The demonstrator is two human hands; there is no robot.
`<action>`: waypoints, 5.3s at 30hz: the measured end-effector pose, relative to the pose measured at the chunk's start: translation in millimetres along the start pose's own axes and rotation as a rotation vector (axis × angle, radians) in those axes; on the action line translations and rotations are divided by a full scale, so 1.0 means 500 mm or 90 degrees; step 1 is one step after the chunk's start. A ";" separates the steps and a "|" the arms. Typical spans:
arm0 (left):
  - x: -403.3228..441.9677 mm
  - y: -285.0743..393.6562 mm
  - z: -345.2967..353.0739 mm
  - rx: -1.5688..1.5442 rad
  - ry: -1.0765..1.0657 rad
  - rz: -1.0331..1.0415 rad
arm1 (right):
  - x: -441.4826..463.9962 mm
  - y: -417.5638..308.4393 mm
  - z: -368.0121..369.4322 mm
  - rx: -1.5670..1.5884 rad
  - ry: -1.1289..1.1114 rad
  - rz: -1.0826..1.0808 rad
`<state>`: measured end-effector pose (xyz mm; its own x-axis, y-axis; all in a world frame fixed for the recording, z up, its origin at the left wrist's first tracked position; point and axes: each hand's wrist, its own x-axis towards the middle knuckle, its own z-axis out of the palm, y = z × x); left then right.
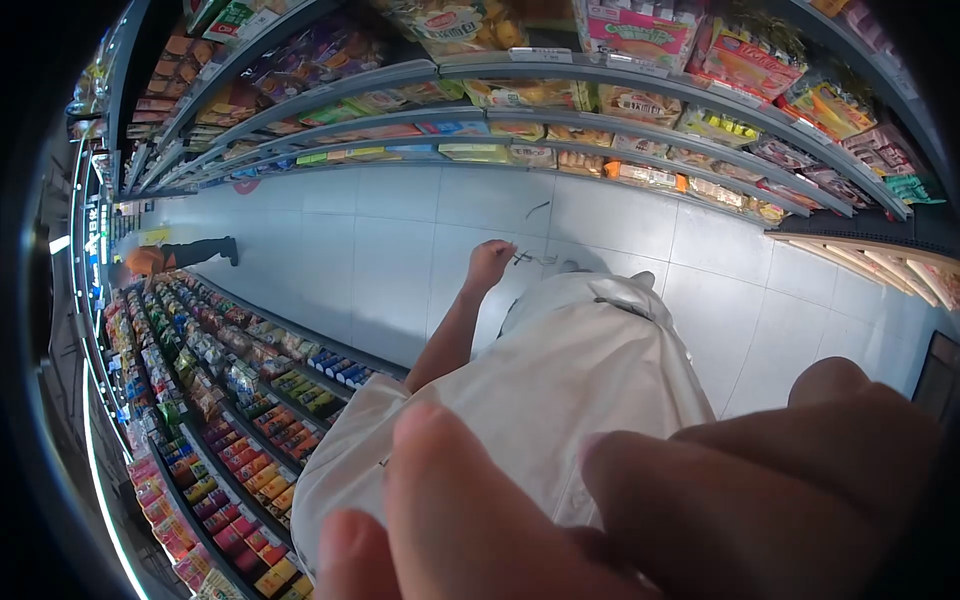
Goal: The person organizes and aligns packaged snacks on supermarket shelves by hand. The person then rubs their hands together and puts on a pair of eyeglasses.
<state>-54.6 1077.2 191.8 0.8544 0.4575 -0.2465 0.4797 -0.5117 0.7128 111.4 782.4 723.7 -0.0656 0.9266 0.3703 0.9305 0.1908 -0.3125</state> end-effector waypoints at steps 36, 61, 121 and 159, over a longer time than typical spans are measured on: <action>0.025 0.707 -0.308 -0.435 0.066 0.635 | -0.193 0.172 0.198 -0.061 0.403 0.404; -0.125 0.871 -0.383 -0.558 0.065 0.836 | -0.163 -0.007 0.081 0.074 0.752 0.088; -0.170 0.989 -0.387 -0.605 -0.052 1.276 | -0.788 0.078 0.848 0.127 -0.015 1.100; -0.070 0.446 0.333 -0.230 -0.339 0.027 | -1.231 -0.021 0.942 0.230 0.188 1.191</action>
<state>55.6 825.7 250.1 0.8978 -0.0293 -0.4394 0.4253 -0.2012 0.8824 -27.6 362.7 86.8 0.8646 -0.0666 -0.4980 -0.3749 -0.7453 -0.5513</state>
